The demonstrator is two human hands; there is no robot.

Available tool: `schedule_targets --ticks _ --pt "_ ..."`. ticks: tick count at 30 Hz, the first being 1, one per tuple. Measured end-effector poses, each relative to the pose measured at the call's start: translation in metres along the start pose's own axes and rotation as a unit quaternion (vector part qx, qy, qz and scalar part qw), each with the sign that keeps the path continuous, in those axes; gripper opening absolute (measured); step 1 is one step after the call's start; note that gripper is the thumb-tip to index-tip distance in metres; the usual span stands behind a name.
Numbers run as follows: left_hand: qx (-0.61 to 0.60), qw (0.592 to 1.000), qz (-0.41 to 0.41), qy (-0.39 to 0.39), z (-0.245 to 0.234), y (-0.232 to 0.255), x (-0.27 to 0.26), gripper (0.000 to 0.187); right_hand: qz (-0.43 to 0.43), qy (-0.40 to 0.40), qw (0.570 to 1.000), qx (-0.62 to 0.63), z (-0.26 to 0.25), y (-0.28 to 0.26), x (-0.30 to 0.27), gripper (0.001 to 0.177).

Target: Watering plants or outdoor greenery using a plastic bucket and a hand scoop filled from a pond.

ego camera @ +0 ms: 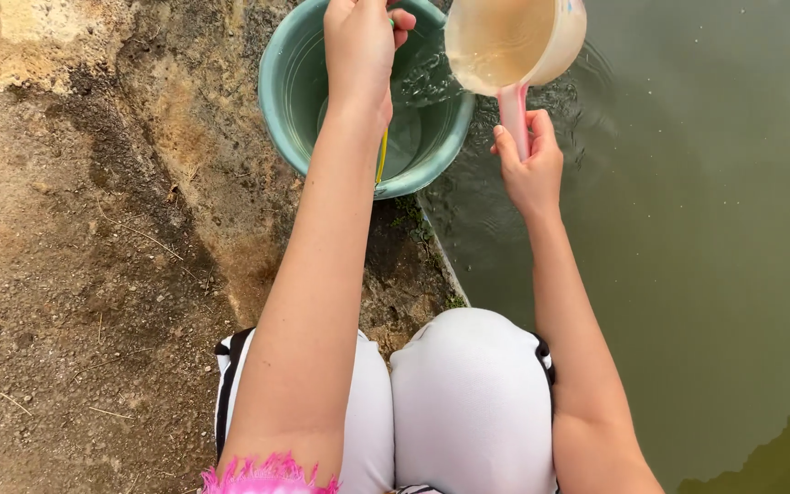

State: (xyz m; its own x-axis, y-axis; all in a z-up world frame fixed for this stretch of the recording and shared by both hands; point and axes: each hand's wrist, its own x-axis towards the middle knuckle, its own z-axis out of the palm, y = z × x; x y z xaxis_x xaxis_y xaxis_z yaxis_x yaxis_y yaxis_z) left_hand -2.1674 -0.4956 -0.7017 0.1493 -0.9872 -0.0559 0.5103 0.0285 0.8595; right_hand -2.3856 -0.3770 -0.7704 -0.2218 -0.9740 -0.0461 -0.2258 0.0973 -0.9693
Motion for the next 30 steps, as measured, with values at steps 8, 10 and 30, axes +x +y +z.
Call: schedule_targets --ticks 8,10,30 --pt "0.039 0.999 -0.030 0.002 0.005 -0.003 0.005 0.026 -0.064 0.020 0.986 -0.150 0.002 -0.013 0.005 0.017" --pt "0.026 0.999 -0.046 0.007 0.009 0.001 0.001 0.024 -0.080 0.017 0.984 -0.157 0.003 -0.017 0.006 0.016" --pt "-0.039 0.998 -0.045 -0.001 0.014 0.002 0.002 0.020 -0.181 -0.019 0.918 -0.353 0.016 -0.031 0.004 0.019"
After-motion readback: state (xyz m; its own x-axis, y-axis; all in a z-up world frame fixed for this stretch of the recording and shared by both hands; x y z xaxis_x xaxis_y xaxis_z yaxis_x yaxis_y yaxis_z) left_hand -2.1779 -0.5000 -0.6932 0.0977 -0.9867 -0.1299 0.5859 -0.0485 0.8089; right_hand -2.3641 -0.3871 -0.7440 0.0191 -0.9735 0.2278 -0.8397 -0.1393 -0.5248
